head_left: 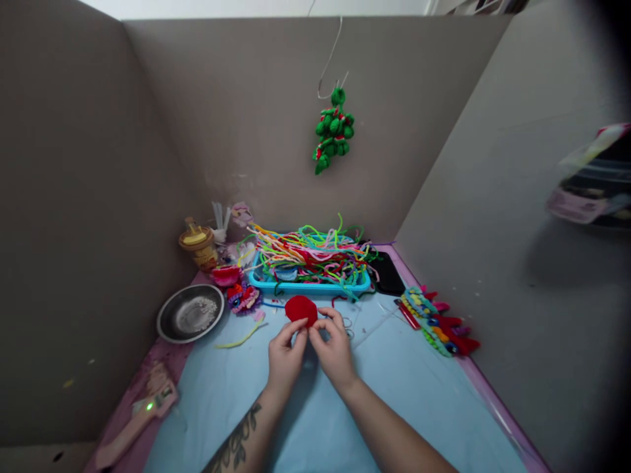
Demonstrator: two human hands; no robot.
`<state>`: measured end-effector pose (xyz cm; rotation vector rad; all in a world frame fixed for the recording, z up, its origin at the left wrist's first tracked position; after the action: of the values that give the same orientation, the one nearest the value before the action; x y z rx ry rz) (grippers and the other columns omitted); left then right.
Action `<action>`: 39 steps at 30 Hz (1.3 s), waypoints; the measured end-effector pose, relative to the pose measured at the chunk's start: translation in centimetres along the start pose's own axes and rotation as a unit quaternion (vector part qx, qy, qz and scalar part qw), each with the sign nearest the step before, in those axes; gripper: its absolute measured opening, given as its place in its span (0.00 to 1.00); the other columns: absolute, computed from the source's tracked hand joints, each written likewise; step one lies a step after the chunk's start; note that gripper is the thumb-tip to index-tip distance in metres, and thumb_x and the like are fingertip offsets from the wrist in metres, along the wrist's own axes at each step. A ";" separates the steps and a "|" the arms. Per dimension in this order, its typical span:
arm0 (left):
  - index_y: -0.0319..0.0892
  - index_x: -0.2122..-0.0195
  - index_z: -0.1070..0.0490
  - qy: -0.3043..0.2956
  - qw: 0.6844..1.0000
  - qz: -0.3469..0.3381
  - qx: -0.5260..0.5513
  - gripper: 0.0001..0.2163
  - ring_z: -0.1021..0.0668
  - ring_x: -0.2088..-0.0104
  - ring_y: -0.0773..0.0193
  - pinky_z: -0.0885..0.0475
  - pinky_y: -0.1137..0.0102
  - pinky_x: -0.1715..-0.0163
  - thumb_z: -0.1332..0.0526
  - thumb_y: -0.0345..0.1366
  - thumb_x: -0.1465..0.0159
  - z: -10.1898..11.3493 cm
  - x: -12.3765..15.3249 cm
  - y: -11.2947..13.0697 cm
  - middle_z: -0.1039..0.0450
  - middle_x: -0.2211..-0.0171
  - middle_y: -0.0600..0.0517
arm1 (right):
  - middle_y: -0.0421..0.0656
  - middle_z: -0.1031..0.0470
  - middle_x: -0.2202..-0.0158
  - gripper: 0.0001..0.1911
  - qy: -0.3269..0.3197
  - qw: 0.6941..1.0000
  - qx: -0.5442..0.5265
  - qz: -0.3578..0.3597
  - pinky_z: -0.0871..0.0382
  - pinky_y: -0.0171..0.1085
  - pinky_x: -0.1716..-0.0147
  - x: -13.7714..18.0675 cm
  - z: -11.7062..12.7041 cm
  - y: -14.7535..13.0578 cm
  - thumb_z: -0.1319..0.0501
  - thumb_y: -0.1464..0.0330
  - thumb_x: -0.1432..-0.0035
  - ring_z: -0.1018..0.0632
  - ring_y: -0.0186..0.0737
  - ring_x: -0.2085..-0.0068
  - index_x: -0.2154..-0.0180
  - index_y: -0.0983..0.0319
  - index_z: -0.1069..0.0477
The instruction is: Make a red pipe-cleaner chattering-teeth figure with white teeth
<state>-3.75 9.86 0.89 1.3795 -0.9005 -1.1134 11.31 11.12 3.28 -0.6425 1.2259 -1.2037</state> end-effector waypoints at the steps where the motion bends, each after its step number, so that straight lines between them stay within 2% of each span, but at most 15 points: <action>1: 0.41 0.63 0.22 -0.001 1.000 0.006 0.005 0.10 0.21 0.61 0.58 0.28 0.65 0.57 0.38 0.36 0.44 0.0 -0.1 -0.2 0.21 0.63 0.47 | 0.46 0.33 0.56 0.05 0.001 1.000 0.000 -0.003 0.38 0.44 0.51 0.0 0.0 0.1 0.41 0.71 0.48 0.30 0.44 0.54 0.75 0.60 0.31; 10: 0.38 0.59 0.24 0.026 0.994 0.077 0.080 0.14 0.21 0.60 0.56 0.29 0.62 0.56 0.36 0.37 0.46 0.3 -0.2 -1.8 0.21 0.60 0.43 | 0.46 0.32 0.55 0.05 -0.016 1.000 -0.017 -0.012 0.38 0.43 0.51 0.0 -0.2 0.4 0.41 0.67 0.45 0.29 0.44 0.52 0.72 0.60 0.28; 17: 0.38 0.59 0.24 0.014 0.996 0.064 0.064 0.14 0.21 0.60 0.56 0.28 0.61 0.56 0.36 0.38 0.46 0.0 -0.2 -1.5 0.21 0.60 0.43 | 0.46 0.33 0.56 0.05 -0.007 1.000 -0.016 -0.001 0.38 0.43 0.52 0.0 -0.2 0.1 0.42 0.70 0.46 0.30 0.43 0.53 0.73 0.60 0.30; 24: 0.39 0.59 0.24 0.000 1.000 0.020 -0.006 0.13 0.22 0.59 0.56 0.29 0.63 0.55 0.39 0.38 0.42 -0.2 0.0 -0.8 0.22 0.59 0.44 | 0.45 0.34 0.58 0.05 0.008 1.000 -0.007 -0.003 0.39 0.43 0.51 0.1 -0.1 0.1 0.43 0.70 0.46 0.31 0.43 0.53 0.73 0.60 0.32; 27: 0.40 0.57 0.27 0.002 1.000 0.016 0.016 0.13 0.22 0.60 0.58 0.28 0.65 0.57 0.39 0.38 0.42 -0.3 0.1 -0.9 0.22 0.60 0.45 | 0.45 0.34 0.59 0.06 0.017 1.000 -0.009 -0.009 0.38 0.43 0.52 0.1 -0.1 0.2 0.43 0.70 0.46 0.30 0.43 0.54 0.74 0.60 0.32; 33: 0.42 0.53 0.38 0.009 0.993 0.035 0.112 0.17 0.20 0.64 0.62 0.27 0.68 0.62 0.39 0.38 0.42 -0.8 0.2 -1.0 0.23 0.65 0.47 | 0.45 0.34 0.59 0.06 0.017 0.999 -0.015 -0.029 0.36 0.42 0.54 0.1 -0.2 0.9 0.43 0.70 0.46 0.30 0.43 0.56 0.75 0.60 0.32; 39: 0.42 0.57 0.39 -0.011 0.997 0.037 0.069 0.13 0.21 0.65 0.62 0.28 0.69 0.64 0.39 0.38 0.42 -1.3 0.5 -1.3 0.24 0.67 0.48 | 0.47 0.34 0.59 0.07 0.012 0.996 -0.051 -0.072 0.32 0.39 0.60 0.1 -0.5 2.7 0.43 0.70 0.46 0.29 0.42 0.57 0.75 0.61 0.31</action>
<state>-2.42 9.94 -0.48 1.4358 -1.0522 -1.0292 11.78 11.99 0.68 -0.8054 1.2845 -1.2758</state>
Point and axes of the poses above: each hand's wrist, its own x-axis away from the middle knuckle, its own z-axis out of the back of the hand, y = z × x, the point moved 10 cm from there along -x, towards the middle knuckle
